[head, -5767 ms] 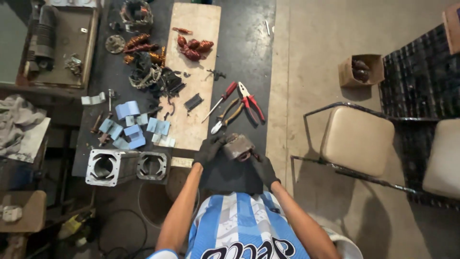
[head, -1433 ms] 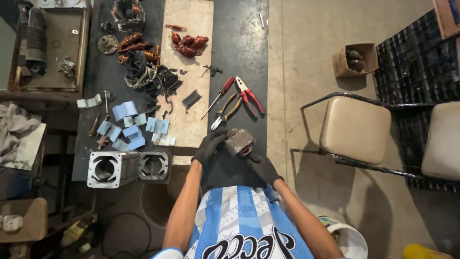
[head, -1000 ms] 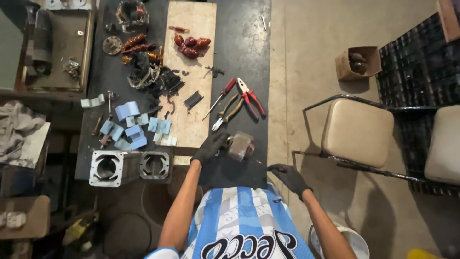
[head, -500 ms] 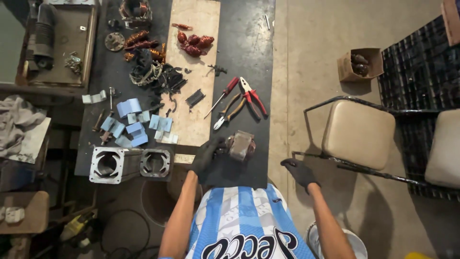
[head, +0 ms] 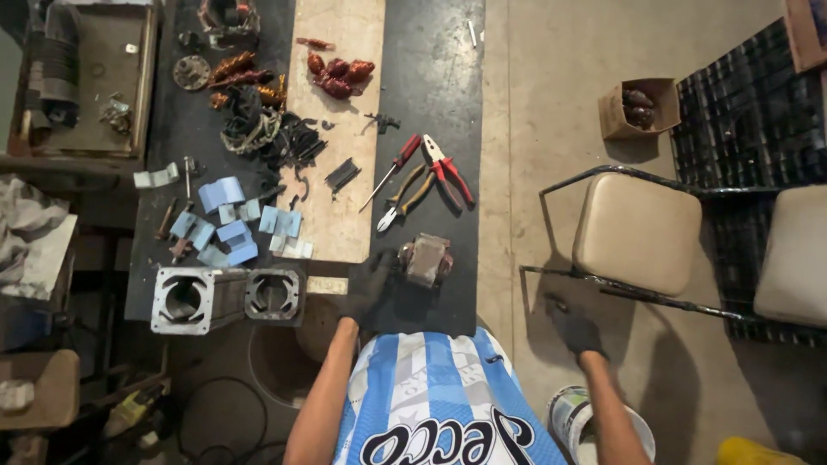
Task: Winding copper wire around a metal motor component on a workbench
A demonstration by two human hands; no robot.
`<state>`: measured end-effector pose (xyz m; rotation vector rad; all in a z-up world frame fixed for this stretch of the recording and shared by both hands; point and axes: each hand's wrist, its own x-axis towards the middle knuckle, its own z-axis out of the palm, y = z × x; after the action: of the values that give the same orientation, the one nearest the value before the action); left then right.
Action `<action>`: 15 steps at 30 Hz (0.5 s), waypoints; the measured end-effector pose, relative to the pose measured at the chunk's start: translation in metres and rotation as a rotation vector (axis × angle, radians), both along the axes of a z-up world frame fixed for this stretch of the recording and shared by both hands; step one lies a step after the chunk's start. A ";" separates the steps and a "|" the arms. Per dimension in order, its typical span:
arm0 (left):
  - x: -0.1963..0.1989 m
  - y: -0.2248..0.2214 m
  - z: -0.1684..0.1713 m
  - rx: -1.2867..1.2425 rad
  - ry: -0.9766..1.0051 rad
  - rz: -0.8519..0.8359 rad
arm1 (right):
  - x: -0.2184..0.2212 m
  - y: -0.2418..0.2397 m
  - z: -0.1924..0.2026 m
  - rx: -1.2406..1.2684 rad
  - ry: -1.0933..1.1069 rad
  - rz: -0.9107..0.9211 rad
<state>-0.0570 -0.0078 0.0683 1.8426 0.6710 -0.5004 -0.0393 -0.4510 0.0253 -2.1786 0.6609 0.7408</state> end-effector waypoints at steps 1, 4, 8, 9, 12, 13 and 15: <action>0.003 -0.004 0.011 0.045 0.016 -0.012 | 0.001 0.039 0.045 -0.123 -0.049 0.075; 0.001 -0.013 0.024 0.110 0.029 -0.011 | -0.010 0.083 0.077 -0.200 -0.092 0.165; -0.001 -0.016 0.003 0.020 0.128 -0.049 | 0.000 0.141 0.052 0.215 -0.212 0.127; -0.001 -0.017 0.003 0.019 0.126 -0.054 | -0.001 0.162 0.063 0.214 -0.214 0.124; 0.002 -0.018 0.002 0.030 0.151 -0.046 | 0.004 0.204 0.065 0.372 -0.041 0.114; 0.006 -0.020 -0.002 0.040 0.141 -0.048 | 0.007 0.201 0.046 0.287 -0.047 0.149; 0.003 -0.024 0.000 0.050 0.141 -0.048 | 0.004 0.194 0.024 0.202 -0.044 0.185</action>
<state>-0.0537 -0.0314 0.0681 1.8861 0.7405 -0.6547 -0.0353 -0.2571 0.0491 -2.0803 0.3486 0.8160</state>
